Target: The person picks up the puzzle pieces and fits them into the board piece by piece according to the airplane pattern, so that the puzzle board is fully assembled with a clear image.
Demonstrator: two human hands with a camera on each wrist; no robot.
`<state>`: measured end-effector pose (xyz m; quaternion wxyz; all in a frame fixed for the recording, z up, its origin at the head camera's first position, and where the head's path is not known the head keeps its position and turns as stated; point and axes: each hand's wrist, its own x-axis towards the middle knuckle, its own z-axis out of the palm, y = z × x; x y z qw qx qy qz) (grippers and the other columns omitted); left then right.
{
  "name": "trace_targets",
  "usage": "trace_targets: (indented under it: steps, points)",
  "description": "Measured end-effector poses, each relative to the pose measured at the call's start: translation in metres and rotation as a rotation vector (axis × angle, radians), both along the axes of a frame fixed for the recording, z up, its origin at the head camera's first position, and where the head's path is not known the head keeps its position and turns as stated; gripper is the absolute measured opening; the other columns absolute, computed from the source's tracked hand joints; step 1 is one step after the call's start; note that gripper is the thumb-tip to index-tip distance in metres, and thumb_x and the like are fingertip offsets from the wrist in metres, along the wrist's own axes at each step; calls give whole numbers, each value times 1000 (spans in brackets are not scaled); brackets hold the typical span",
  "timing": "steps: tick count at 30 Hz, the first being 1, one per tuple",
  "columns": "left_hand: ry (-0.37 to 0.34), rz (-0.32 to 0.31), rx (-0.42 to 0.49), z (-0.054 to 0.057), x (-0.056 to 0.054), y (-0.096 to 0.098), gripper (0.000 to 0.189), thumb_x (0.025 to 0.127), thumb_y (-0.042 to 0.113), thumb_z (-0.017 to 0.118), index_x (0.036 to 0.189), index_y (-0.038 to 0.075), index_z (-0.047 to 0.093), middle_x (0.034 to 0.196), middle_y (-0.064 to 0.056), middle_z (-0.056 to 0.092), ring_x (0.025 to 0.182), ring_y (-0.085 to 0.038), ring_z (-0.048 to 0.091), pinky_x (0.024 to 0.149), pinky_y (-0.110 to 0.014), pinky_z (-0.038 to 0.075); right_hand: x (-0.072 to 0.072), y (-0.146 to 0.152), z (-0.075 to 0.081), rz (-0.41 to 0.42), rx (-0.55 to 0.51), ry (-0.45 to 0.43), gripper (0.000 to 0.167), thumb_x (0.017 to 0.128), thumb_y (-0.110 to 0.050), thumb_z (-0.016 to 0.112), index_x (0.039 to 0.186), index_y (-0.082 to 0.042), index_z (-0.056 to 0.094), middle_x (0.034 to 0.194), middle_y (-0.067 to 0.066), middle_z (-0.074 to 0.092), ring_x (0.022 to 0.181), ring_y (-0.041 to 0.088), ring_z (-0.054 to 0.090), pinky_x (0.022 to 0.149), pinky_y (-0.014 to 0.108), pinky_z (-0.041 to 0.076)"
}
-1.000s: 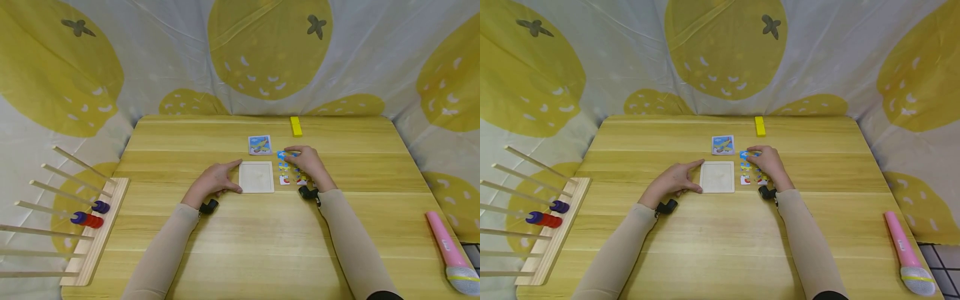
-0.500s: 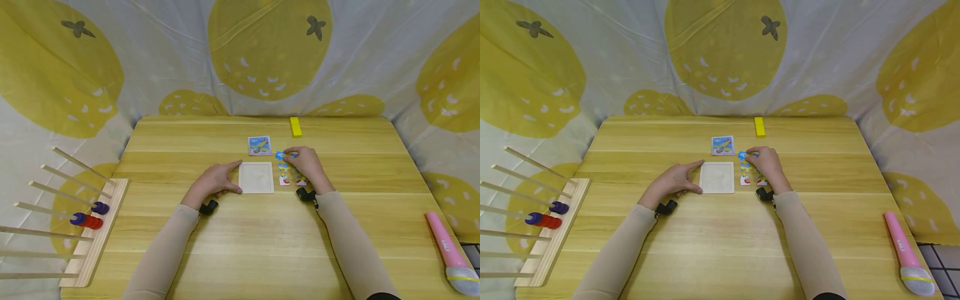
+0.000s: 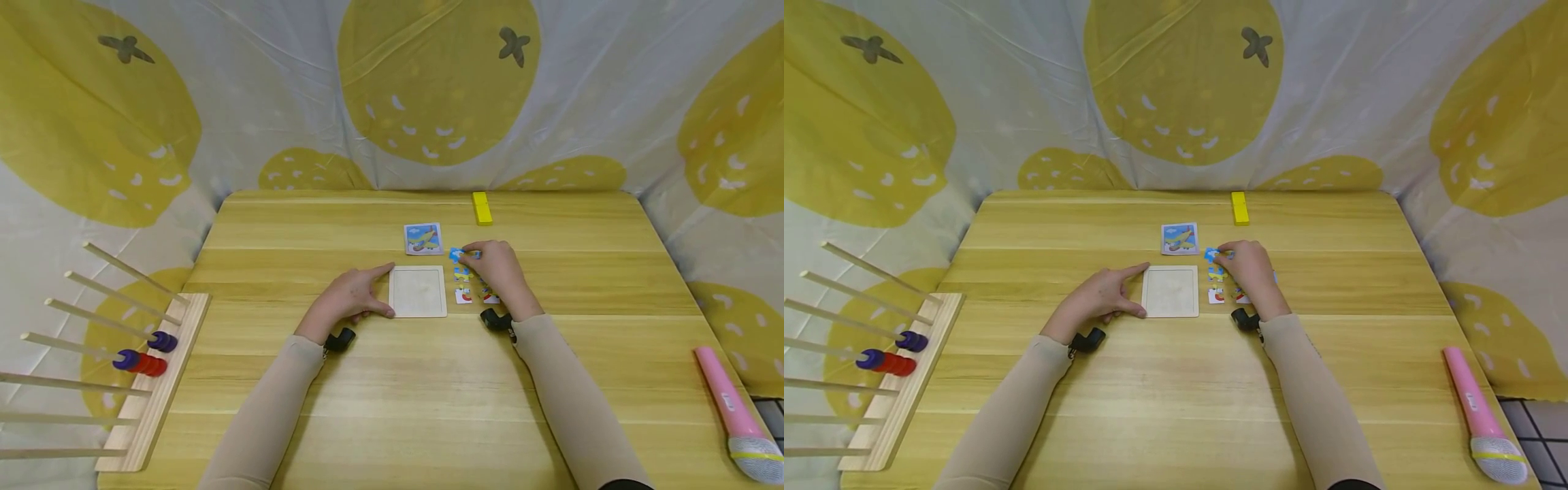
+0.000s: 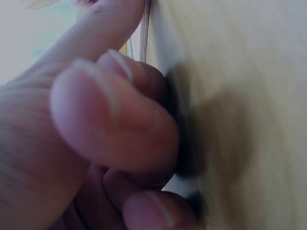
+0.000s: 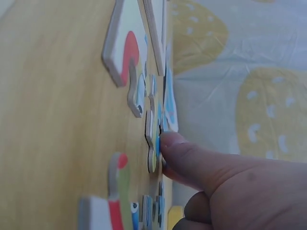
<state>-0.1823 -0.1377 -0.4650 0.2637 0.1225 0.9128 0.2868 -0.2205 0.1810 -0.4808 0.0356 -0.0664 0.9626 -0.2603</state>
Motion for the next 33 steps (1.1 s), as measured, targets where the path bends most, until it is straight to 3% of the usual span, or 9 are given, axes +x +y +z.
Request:
trace_targets:
  steps: [2, 7, 16, 21, 26, 33]
  points:
    - [0, -1, 2, 0, 0, 0, 110, 77, 44, 95, 168, 34, 33, 59, -2, 61, 41, -15, 51, 45, -31, 52, 0, -1, 0, 19, 28, 24, 39, 103, -37, 71, 128, -9, 78, 100, 15, 82, 83, 31, 64, 80, 43, 54]
    - [11, -10, 5, -1, 1, -1, 111, 76, 45, 95, 168, 33, 33, 58, -1, 61, 40, -15, 51, 46, -31, 52, -2, -1, 0, 31, 26, 30, 39, 103, -37, 71, 127, -6, 78, 83, 12, 78, 70, 22, 53, 64, 32, 43]
    - [29, -18, -24, 1, 2, 1, 111, 76, 47, 95, 168, 34, 33, 54, 0, 59, 40, -14, 52, 47, -30, 52, 1, -4, 3, 16, -108, 25, 39, 102, -36, 74, 128, -8, 77, 60, 0, 54, 54, 14, 41, 53, 27, 35]
    - [54, -28, -71, 2, 3, 3, 111, 76, 51, 93, 168, 36, 32, 52, 0, 59, 40, -15, 54, 48, -30, 53, 12, -32, 5, 101, -176, 12, 35, 100, -36, 76, 123, -11, 80, 56, -2, 47, 44, 12, 35, 47, 24, 30]
    - [105, -47, -136, 1, 3, 4, 111, 74, 59, 91, 167, 39, 32, 51, 3, 55, 40, -15, 55, 51, -30, 52, 23, -69, 4, 222, -122, 22, 33, 99, -36, 77, 122, -12, 81, 56, -6, 45, 49, 9, 38, 50, 24, 31]
    - [150, -63, -167, 1, 3, 5, 112, 73, 64, 89, 167, 39, 33, 52, 4, 51, 41, -16, 56, 57, -31, 51, 28, -89, -1, 252, -28, 45, 35, 98, -35, 78, 123, -11, 81, 53, -8, 35, 52, 8, 32, 51, 24, 27]
